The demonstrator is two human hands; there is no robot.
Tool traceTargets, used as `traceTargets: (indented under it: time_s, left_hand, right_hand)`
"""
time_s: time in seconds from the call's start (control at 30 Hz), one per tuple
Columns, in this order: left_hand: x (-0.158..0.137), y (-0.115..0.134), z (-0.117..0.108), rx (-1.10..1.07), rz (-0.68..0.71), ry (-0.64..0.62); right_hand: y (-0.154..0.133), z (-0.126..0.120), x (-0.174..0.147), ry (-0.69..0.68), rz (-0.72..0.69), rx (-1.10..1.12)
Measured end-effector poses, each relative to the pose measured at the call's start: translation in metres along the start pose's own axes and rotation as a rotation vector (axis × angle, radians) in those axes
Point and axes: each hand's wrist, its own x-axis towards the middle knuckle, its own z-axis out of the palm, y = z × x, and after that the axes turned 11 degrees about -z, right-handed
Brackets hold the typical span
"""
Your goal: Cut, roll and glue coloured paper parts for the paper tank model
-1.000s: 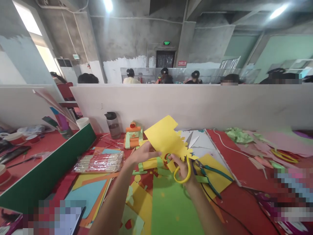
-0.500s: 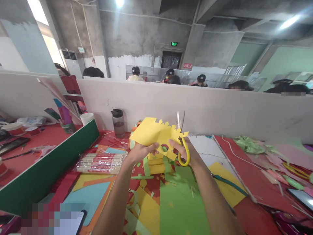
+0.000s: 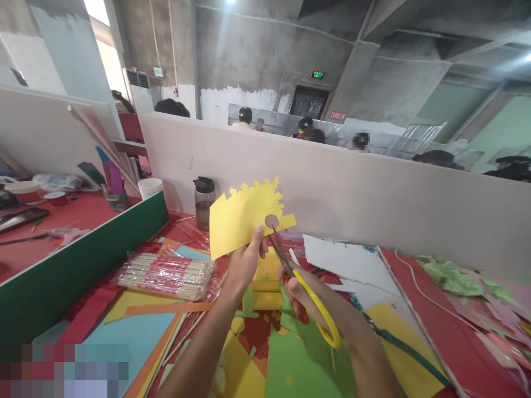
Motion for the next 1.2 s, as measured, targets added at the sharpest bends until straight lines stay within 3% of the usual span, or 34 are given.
traceTargets:
  time_s: [0.1,0.33,0.73,1.2]
  left_hand:
    - [-0.002,0.000,0.005,-0.004,0.016,0.011]
    - [0.001,-0.006,0.008,0.015,-0.029,-0.020]
    - [0.001,-0.016,0.013,-0.046,-0.122,-0.074]
    - [-0.002,-0.011,0.014,-0.081,-0.076,-0.042]
  right_hand:
    - [-0.004,0.008,0.008,-0.060,0.054,-0.038]
    - [0.004,0.022,0.025,0.012,0.077,0.032]
    - [0.015,0.022,0.030,0.037,0.042,-0.016]
    - [0.015,0.027,0.033,0.094,-0.006,-0.074]
